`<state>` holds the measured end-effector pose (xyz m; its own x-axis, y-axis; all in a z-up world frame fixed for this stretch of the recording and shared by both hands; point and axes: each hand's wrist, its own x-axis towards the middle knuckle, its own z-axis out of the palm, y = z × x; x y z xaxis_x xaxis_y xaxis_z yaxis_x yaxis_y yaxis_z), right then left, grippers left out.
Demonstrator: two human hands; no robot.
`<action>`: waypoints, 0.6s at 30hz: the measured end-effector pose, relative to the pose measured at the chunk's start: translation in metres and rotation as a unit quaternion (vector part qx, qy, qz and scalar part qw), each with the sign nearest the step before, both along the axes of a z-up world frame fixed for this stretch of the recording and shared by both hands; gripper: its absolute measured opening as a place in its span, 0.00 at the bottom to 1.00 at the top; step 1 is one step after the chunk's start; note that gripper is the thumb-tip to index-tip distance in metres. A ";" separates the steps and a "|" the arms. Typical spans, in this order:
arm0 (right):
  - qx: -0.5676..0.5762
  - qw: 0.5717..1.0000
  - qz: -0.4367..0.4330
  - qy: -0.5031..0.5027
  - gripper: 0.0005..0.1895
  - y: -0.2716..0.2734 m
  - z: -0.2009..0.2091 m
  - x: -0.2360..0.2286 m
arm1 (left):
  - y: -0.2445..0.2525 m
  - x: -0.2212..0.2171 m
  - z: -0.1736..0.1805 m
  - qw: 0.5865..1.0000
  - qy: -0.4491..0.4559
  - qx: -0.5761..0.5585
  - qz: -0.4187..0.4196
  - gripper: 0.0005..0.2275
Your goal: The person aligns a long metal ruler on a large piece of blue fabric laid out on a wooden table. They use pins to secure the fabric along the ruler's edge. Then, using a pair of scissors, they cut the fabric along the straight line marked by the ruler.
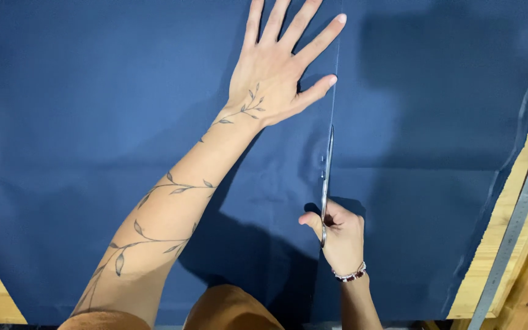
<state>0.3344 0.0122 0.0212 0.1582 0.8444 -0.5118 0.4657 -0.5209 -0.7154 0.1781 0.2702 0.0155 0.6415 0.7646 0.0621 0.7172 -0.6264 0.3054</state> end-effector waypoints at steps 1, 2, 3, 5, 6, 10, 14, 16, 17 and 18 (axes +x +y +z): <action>0.004 1.000 -0.007 0.001 0.30 0.002 0.002 -0.002 | 0.000 0.000 -0.001 1.000 -0.004 0.010 0.002 0.27; 0.009 1.000 -0.013 0.002 0.30 0.003 0.004 -0.004 | 0.000 0.000 -0.003 1.000 -0.009 0.020 0.003 0.26; 0.010 1.000 -0.014 0.001 0.30 0.003 0.004 -0.004 | 0.000 0.000 -0.002 1.000 -0.010 0.021 0.003 0.26; -0.012 0.999 -0.028 0.021 0.24 0.002 0.005 -0.004 | 0.000 0.000 -0.001 1.000 -0.006 0.014 0.003 0.26; -0.012 0.999 -0.029 0.020 0.24 0.002 0.005 -0.003 | 0.000 0.001 -0.002 1.000 -0.007 0.014 0.003 0.26; -0.010 1.000 -0.016 0.010 0.17 0.005 -0.003 0.005 | 0.001 0.001 -0.001 1.000 -0.011 0.007 0.002 0.25; -0.003 0.998 -0.029 0.048 0.30 0.036 0.012 0.003 | 0.000 0.000 0.000 1.000 -0.013 0.003 0.005 0.22; 0.006 0.999 -0.012 0.033 0.32 0.038 0.009 0.005 | 0.001 -0.001 0.000 1.000 -0.018 0.007 0.004 0.22; 0.010 1.000 0.002 0.019 0.33 0.038 0.009 0.006 | -0.001 -0.001 0.001 1.000 -0.023 0.005 0.000 0.22; 0.008 1.000 0.004 0.018 0.33 0.038 0.010 0.003 | -0.001 -0.001 -0.001 1.000 -0.024 0.004 0.001 0.22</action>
<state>0.3375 0.0505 0.0312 0.1336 0.8540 -0.5029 0.4433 -0.5053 -0.7404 0.1775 0.2692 0.0149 0.6357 0.7656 0.0986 0.7034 -0.6271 0.3346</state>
